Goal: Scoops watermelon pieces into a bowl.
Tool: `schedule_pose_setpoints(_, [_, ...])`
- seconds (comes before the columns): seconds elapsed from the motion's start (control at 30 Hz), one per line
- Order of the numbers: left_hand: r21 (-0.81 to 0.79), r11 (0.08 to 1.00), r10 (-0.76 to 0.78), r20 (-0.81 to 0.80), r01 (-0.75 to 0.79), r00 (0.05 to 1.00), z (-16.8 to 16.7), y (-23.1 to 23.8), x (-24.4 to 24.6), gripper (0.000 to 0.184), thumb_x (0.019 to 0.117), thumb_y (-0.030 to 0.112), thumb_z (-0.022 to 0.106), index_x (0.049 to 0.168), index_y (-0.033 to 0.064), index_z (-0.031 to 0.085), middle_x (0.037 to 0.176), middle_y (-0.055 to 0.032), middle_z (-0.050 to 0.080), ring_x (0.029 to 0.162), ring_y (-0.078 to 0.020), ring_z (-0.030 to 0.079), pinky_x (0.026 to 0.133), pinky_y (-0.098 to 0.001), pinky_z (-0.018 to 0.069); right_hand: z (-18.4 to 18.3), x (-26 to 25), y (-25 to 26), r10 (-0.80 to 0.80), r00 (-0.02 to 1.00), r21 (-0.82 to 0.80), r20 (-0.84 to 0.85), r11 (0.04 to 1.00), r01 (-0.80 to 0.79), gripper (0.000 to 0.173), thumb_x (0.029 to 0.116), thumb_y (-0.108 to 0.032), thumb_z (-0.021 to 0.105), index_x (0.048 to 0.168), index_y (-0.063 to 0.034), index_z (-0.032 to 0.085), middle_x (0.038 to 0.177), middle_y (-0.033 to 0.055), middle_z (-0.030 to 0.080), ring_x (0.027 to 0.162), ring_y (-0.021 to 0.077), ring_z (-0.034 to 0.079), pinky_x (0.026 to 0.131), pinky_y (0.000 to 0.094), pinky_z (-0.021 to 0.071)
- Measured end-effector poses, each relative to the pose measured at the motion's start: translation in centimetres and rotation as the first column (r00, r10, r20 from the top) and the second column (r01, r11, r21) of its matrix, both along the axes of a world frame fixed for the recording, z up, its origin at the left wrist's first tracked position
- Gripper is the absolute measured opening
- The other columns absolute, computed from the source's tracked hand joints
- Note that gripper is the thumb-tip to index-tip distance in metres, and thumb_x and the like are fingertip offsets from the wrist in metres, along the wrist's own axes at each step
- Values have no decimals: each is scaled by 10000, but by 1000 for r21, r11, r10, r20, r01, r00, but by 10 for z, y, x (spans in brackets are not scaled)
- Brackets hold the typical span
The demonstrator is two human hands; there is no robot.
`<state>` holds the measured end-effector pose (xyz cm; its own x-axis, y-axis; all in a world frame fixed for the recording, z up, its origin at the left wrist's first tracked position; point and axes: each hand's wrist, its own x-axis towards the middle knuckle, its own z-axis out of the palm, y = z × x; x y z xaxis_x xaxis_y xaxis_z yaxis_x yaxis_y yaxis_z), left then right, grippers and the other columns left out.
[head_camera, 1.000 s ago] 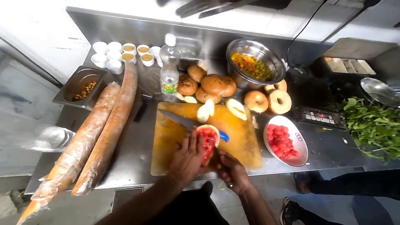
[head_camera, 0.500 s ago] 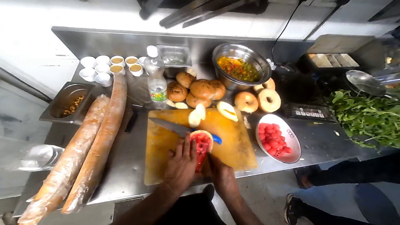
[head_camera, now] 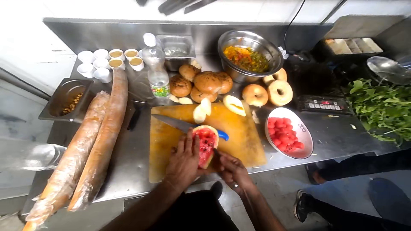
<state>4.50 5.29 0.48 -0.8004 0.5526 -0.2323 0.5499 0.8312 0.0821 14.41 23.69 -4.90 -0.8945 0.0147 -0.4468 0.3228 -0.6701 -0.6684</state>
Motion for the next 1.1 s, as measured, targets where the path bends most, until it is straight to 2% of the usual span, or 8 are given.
schedule_pose_setpoints(0.13, [4,997,80,78,-81,994,4,1,-4,1321,658,824,739,1636,104,219,1723,-121,-1,1529,-388,211,1014,-537,477,-14,5,1,9,988,-138,-153,990,-30,398,988,-241,683,1359,-102,650,729,31,642,451,13,495,422,151,429])
schedule_pose_setpoints(0.27, [149,949,241,223,-278,944,7,-7,-5,1303,670,744,806,1631,82,225,1705,-174,76,1448,-470,338,1005,-592,496,24,13,24,-60,968,346,-245,927,145,352,1013,-139,575,1346,-59,658,763,66,692,499,49,544,471,200,477])
schedule_pose_setpoints(0.4, [275,888,284,302,-369,910,2,-25,2,1283,662,634,882,1592,-9,276,1659,-299,134,1431,-534,347,1104,-620,412,82,45,84,-141,894,864,-426,230,448,424,977,-86,609,1400,-59,604,946,44,734,625,81,649,559,264,581])
schedule_pose_setpoints(0.53, [292,882,283,298,-370,912,8,-44,5,1144,716,586,872,1553,-13,372,1560,-332,330,1339,-491,489,1038,-596,486,74,51,136,-218,897,860,-385,-437,263,419,987,-111,599,1398,-26,616,1060,192,709,782,256,688,692,440,580])
schedule_pose_setpoints(0.6, [267,896,272,304,-356,913,9,-54,7,1061,731,600,857,1521,24,444,1502,-310,410,1212,-456,591,959,-584,536,47,51,154,-293,929,892,-224,-447,74,380,981,-66,616,1358,-54,666,1089,239,724,906,394,725,803,599,575])
schedule_pose_setpoints(0.83, [194,960,131,322,-201,938,33,-76,-26,771,775,620,814,1335,116,650,1101,-155,704,963,-332,685,831,-577,553,68,55,156,-291,906,877,-307,-456,151,387,987,-106,614,1369,-63,648,1091,220,723,828,343,717,735,554,574])
schedule_pose_setpoints(0.97, [323,946,-106,193,39,975,31,-71,-63,1144,579,567,954,1550,232,451,1579,-105,414,1437,-384,377,1120,-626,357,66,41,117,-77,939,920,-336,-238,310,435,1010,-209,572,1413,-44,578,962,162,701,648,209,652,591,413,573])
schedule_pose_setpoints(1.1, [259,943,-282,295,208,913,10,-55,-96,1410,503,585,977,1644,266,212,1707,-66,163,1552,-365,175,1211,-600,250,49,10,49,241,941,960,-238,-87,265,356,974,-149,616,1322,-136,689,1042,72,726,772,163,697,684,383,618])
